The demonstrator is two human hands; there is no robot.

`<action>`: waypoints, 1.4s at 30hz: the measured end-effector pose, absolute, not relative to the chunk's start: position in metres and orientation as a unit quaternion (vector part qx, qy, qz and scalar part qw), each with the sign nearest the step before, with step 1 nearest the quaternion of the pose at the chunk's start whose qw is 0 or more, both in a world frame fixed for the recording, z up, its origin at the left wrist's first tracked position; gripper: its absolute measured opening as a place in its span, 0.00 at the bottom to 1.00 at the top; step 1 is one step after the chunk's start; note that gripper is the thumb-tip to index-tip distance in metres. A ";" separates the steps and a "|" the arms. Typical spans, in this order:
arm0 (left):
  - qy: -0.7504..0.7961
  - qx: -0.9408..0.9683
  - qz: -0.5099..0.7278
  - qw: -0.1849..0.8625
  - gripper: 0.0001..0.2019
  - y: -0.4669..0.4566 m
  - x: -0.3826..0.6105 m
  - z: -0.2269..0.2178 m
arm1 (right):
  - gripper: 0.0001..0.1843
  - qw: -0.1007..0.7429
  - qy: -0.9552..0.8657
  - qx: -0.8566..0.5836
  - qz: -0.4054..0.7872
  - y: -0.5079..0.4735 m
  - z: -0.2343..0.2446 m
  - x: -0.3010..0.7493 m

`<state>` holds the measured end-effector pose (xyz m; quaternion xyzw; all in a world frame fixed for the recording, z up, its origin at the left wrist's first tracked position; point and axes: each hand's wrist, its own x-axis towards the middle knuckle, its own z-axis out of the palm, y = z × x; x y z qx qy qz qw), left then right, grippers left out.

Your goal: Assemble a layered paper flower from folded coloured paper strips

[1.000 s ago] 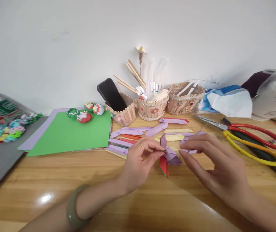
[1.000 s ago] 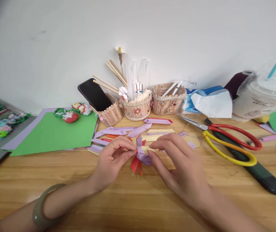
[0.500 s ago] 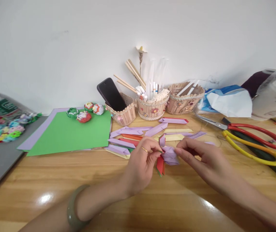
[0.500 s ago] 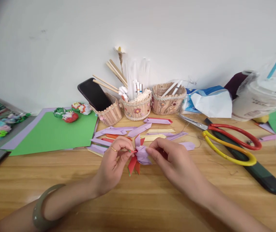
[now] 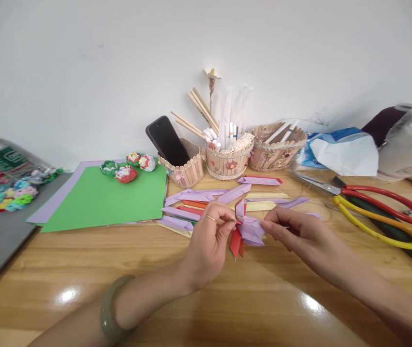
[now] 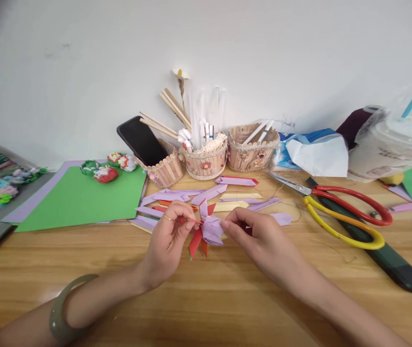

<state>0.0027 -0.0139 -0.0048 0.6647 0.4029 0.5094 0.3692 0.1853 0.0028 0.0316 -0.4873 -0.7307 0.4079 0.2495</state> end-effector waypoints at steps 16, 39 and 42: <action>0.358 0.359 0.550 0.663 0.04 -0.005 0.004 0.006 | 0.14 0.367 -0.661 -0.551 0.354 0.003 0.041 0.191; 0.405 0.489 0.497 0.591 0.07 -0.015 0.009 0.011 | 0.05 0.380 -0.748 -0.440 0.321 -0.011 0.030 0.175; 0.405 0.508 0.502 0.571 0.05 -0.017 0.010 0.010 | 0.04 0.392 -0.767 -0.424 0.279 -0.014 0.028 0.175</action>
